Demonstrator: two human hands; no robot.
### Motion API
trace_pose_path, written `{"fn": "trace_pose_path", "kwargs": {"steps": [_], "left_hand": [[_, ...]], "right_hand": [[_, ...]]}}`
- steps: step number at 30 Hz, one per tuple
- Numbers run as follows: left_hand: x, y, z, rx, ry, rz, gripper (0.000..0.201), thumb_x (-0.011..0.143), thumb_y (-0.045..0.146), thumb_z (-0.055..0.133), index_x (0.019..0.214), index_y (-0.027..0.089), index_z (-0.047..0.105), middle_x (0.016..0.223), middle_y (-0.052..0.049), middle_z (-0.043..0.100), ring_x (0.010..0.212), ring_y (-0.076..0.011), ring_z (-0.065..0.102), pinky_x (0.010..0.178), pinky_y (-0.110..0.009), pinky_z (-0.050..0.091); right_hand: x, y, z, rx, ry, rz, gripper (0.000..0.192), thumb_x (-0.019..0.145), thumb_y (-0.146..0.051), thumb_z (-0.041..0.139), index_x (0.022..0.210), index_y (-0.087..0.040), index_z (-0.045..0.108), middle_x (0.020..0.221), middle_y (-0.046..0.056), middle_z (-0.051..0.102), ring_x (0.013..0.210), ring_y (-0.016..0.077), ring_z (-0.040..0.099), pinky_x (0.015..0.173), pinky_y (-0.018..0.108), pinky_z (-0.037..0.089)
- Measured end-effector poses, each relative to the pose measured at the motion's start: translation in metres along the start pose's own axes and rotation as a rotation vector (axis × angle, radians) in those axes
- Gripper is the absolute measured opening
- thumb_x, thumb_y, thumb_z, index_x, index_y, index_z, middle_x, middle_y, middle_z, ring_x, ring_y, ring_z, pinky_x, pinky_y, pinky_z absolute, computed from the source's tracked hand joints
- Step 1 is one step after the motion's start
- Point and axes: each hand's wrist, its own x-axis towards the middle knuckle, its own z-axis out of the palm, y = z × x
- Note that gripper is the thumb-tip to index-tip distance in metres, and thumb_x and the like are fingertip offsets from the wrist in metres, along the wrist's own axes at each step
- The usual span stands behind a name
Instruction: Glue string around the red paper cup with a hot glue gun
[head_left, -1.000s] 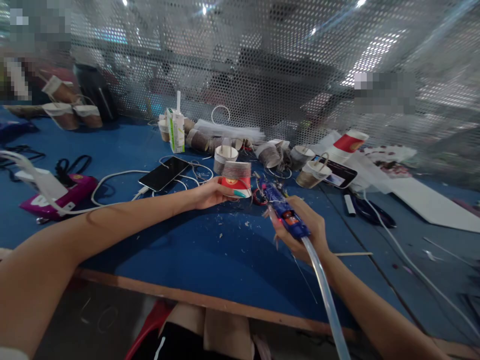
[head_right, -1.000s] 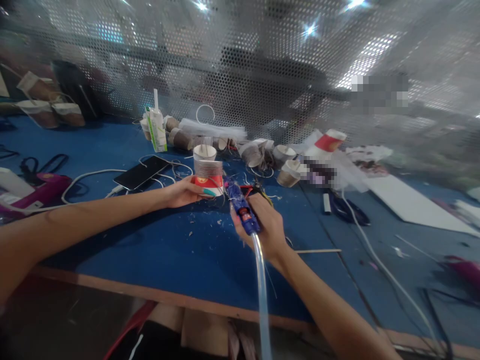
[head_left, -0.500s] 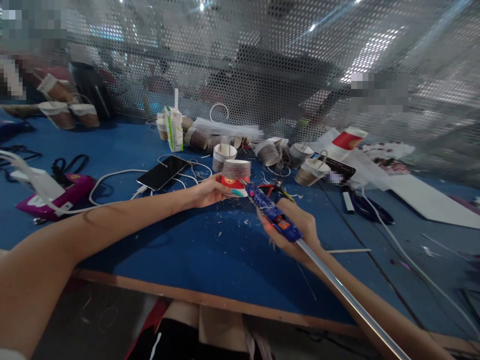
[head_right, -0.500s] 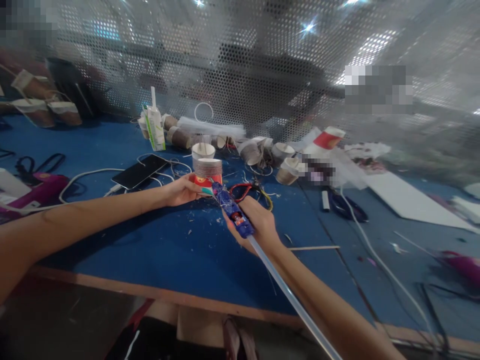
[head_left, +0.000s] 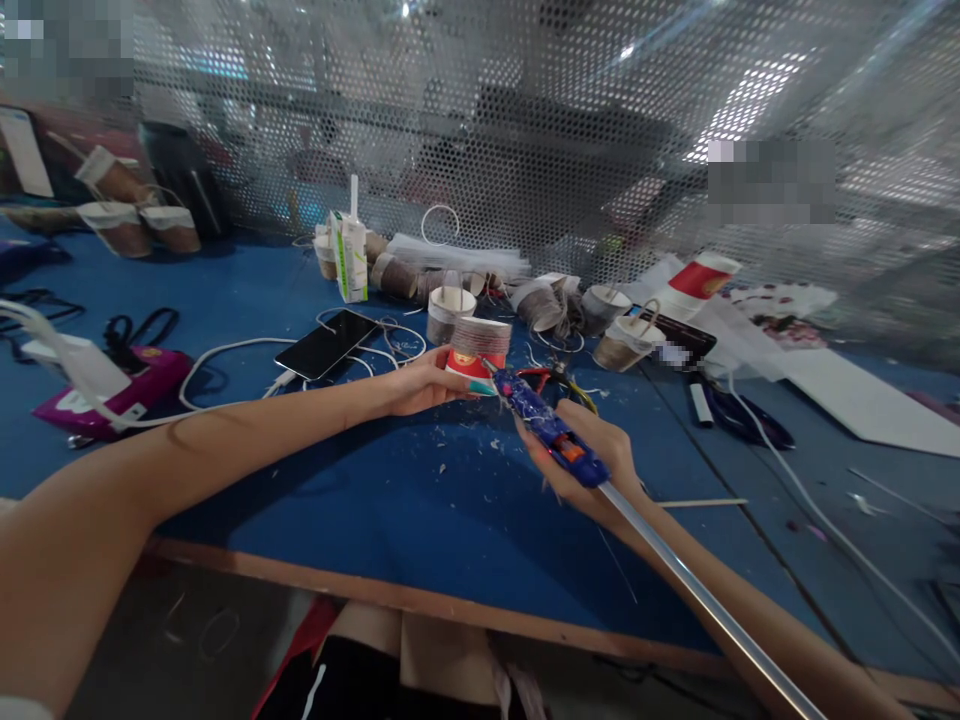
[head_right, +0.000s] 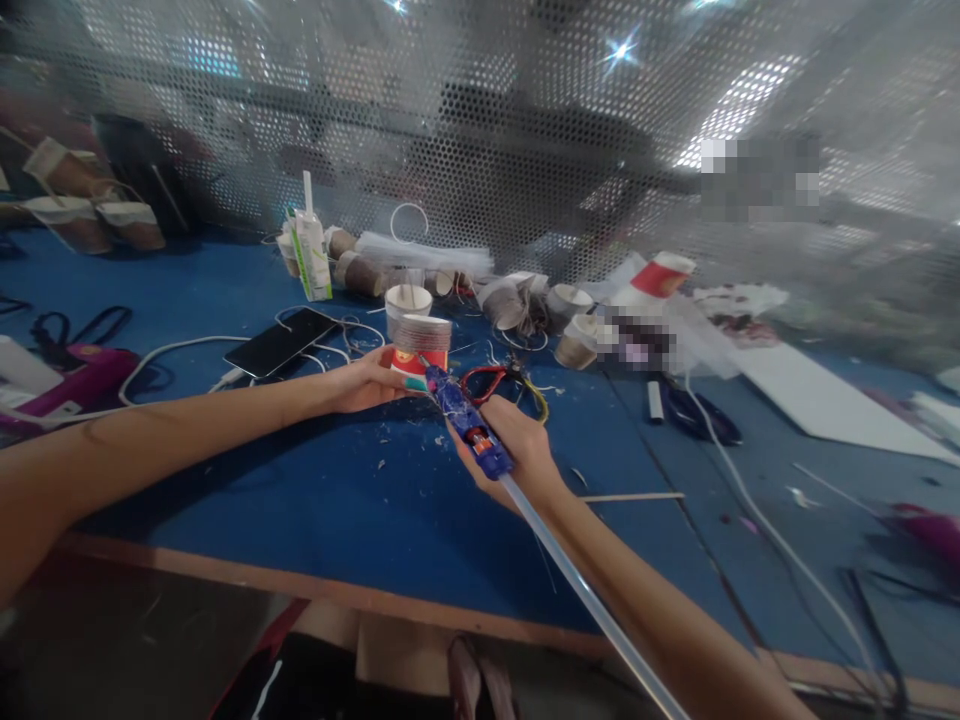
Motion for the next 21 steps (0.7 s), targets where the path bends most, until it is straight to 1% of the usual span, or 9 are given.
{"fn": "trace_pose_path", "kwargs": {"steps": [2, 4, 8, 10, 12, 15, 21], "left_hand": [[0.001, -0.001, 0.002, 0.03, 0.02, 0.011, 0.053, 0.054, 0.005, 0.084, 0.101, 0.014, 0.062, 0.096, -0.005, 0.072, 0.091, -0.0184, 0.069, 0.091, -0.036, 0.051], [0.003, -0.004, 0.002, 0.05, 0.064, 0.05, 0.055, 0.053, 0.004, 0.085, 0.102, 0.015, 0.061, 0.096, -0.006, 0.07, 0.092, -0.0199, 0.069, 0.09, -0.037, 0.051], [0.006, -0.011, 0.001, 0.108, 0.229, 0.15, 0.065, 0.05, 0.003, 0.087, 0.106, 0.017, 0.058, 0.098, -0.006, 0.068, 0.092, -0.0206, 0.066, 0.089, -0.039, 0.051], [0.007, -0.013, 0.0, 0.142, 0.261, 0.168, 0.067, 0.05, 0.005, 0.089, 0.107, 0.017, 0.057, 0.099, -0.007, 0.067, 0.093, -0.0211, 0.066, 0.089, -0.04, 0.051], [0.006, -0.013, 0.001, 0.149, 0.253, 0.175, 0.066, 0.05, 0.006, 0.089, 0.106, 0.016, 0.057, 0.099, -0.007, 0.067, 0.093, -0.0214, 0.066, 0.09, -0.04, 0.051], [0.006, -0.011, 0.003, 0.121, 0.246, 0.159, 0.066, 0.048, 0.004, 0.089, 0.103, 0.016, 0.056, 0.097, -0.007, 0.068, 0.09, -0.0204, 0.066, 0.088, -0.04, 0.052], [0.005, -0.006, 0.005, 0.023, 0.268, 0.087, 0.065, 0.047, -0.001, 0.085, 0.103, 0.016, 0.055, 0.098, -0.006, 0.07, 0.09, -0.019, 0.068, 0.092, -0.038, 0.052]], "right_hand": [[0.001, -0.001, 0.001, -0.019, 0.022, -0.009, 0.012, 0.087, -0.016, 0.063, 0.079, -0.02, 0.055, 0.069, 0.0, 0.058, 0.056, 0.0119, 0.056, 0.052, 0.025, 0.043], [0.002, -0.002, 0.004, -0.057, 0.091, 0.019, 0.011, 0.087, -0.018, 0.063, 0.079, -0.021, 0.056, 0.068, -0.001, 0.057, 0.057, 0.0131, 0.057, 0.054, 0.026, 0.044], [0.006, -0.004, 0.007, -0.134, 0.253, 0.24, 0.02, 0.087, -0.023, 0.062, 0.071, -0.023, 0.049, 0.064, -0.001, 0.053, 0.058, 0.0155, 0.056, 0.058, 0.029, 0.046], [0.006, -0.004, 0.007, -0.162, 0.288, 0.29, 0.022, 0.086, -0.023, 0.061, 0.07, -0.024, 0.045, 0.064, -0.001, 0.052, 0.058, 0.0162, 0.055, 0.058, 0.03, 0.046], [0.006, -0.006, 0.006, -0.198, 0.301, 0.276, 0.023, 0.085, -0.022, 0.061, 0.07, -0.024, 0.043, 0.064, -0.001, 0.051, 0.058, 0.0159, 0.053, 0.057, 0.029, 0.044], [0.003, -0.01, 0.003, -0.24, 0.287, 0.22, 0.022, 0.086, -0.021, 0.061, 0.072, -0.023, 0.045, 0.066, -0.001, 0.051, 0.059, 0.0147, 0.052, 0.057, 0.028, 0.044], [0.004, -0.008, 0.0, -0.193, 0.185, 0.005, 0.008, 0.086, -0.021, 0.062, 0.081, -0.021, 0.055, 0.07, 0.0, 0.057, 0.059, 0.0141, 0.054, 0.056, 0.027, 0.044]]}}
